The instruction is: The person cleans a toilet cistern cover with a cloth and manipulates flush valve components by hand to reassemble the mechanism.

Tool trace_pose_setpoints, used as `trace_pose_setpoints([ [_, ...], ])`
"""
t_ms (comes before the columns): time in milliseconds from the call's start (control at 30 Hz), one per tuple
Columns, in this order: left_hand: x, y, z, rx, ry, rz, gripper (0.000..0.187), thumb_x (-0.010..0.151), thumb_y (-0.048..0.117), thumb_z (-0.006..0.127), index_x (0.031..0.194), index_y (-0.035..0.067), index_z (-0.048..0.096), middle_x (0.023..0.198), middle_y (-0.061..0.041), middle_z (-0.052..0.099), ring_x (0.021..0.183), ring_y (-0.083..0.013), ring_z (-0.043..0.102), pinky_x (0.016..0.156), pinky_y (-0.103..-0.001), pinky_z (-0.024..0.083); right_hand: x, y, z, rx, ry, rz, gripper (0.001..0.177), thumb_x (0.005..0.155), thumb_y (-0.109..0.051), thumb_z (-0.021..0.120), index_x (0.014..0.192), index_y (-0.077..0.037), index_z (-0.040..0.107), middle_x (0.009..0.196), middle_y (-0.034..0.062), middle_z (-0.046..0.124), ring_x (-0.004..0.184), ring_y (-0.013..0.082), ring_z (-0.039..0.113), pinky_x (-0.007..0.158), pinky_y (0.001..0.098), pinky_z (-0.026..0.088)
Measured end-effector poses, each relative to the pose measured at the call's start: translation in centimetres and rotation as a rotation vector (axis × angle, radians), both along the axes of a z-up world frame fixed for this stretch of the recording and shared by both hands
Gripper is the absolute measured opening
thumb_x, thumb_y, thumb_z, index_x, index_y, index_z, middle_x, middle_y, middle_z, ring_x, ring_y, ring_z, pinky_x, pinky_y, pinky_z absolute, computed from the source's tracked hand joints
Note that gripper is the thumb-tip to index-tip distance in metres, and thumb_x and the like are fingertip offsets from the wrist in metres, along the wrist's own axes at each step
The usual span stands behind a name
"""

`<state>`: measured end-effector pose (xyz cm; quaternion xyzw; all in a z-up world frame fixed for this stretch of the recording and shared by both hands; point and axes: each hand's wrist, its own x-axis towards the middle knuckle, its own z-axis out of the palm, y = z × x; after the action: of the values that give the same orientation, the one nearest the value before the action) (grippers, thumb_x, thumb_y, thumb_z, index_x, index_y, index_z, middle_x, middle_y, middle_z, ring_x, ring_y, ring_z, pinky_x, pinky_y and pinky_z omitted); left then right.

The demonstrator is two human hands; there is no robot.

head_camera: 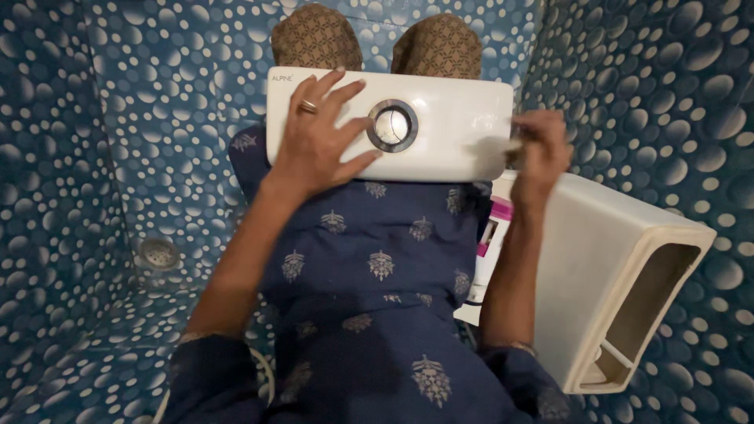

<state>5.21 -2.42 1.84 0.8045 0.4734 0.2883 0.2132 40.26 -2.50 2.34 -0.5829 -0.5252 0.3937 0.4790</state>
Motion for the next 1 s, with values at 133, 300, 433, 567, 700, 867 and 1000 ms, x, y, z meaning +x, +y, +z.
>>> trace_pose_setpoints([
  [133,1.9,-0.2,-1.1,0.02,0.139,-0.042,0.053,0.086,0.057,0.085,0.106,0.009,0.074,0.163,-0.022,0.037,0.155,-0.0436,0.017,0.125,-0.068,0.012,-6.2,-0.4,2.4,0.102,-0.684,0.353,0.04,0.085,0.001,0.059,0.119,-0.012,0.076,0.101,0.0102,0.059,0.085,0.0246,0.065,0.076,0.0393,0.056],
  [300,3.1,-0.6,-2.7,0.029,0.183,-0.026,0.065,0.081,0.062,0.087,0.115,0.009,0.071,0.167,-0.022,0.025,0.156,-0.0442,0.009,0.126,-0.069,0.008,-10.2,0.6,3.4,0.028,-0.847,0.435,0.032,0.086,-0.009,0.067,0.114,-0.019,0.079,0.102,0.0114,0.061,0.079,0.0287,0.067,0.068,0.0417,0.055],
  [433,3.1,-0.9,-3.0,0.016,0.184,-0.021,0.069,0.082,0.062,0.088,0.118,0.006,0.069,0.17,-0.024,0.023,0.158,-0.046,0.006,0.127,-0.07,0.004,-11.4,1.5,2.6,0.032,-0.953,0.488,0.021,0.088,-0.017,0.072,0.108,-0.018,0.079,0.106,0.015,0.059,0.079,0.0332,0.067,0.064,0.0449,0.054],
  [567,3.5,-0.9,-2.5,-0.012,0.173,-0.026,0.068,0.079,0.063,0.088,0.113,0.007,0.07,0.169,-0.024,0.021,0.157,-0.0475,0.004,0.125,-0.072,0.002,-11.3,1.5,2.7,-0.007,-0.993,0.499,0.021,0.089,-0.014,0.07,0.108,-0.015,0.078,0.108,0.0182,0.057,0.078,0.035,0.067,0.062,0.0463,0.054],
  [700,3.5,-0.5,-1.7,-0.03,0.15,-0.022,0.066,0.077,0.064,0.089,0.106,0.008,0.071,0.17,-0.023,0.02,0.157,-0.0473,0.0,0.123,-0.075,-0.001,-11.4,1.5,2.2,0.03,-0.968,0.473,0.014,0.092,-0.015,0.071,0.104,-0.017,0.078,0.108,0.0169,0.057,0.08,0.035,0.067,0.064,0.0473,0.054],
  [867,3.7,-0.1,-1.3,-0.052,0.214,-0.014,0.064,0.074,0.064,0.089,0.097,0.006,0.073,0.17,-0.023,0.02,0.156,-0.0485,-0.002,0.121,-0.077,-0.003,-11.4,1.8,2.6,-0.013,-0.957,0.474,0.016,0.091,-0.013,0.069,0.103,-0.017,0.079,0.108,0.017,0.057,0.078,0.0355,0.067,0.064,0.0473,0.054],
  [1000,3.5,-0.1,-1.2,-0.141,0.217,-0.021,0.065,0.07,0.064,0.09,0.095,0.006,0.074,0.169,-0.023,0.021,0.154,-0.0499,-0.002,0.119,-0.078,-0.003,-11.5,1.7,2.7,0.038,-0.946,0.464,0.017,0.09,-0.013,0.069,0.104,-0.016,0.079,0.111,0.0161,0.058,0.079,0.0352,0.068,0.062,0.0467,0.054],
])
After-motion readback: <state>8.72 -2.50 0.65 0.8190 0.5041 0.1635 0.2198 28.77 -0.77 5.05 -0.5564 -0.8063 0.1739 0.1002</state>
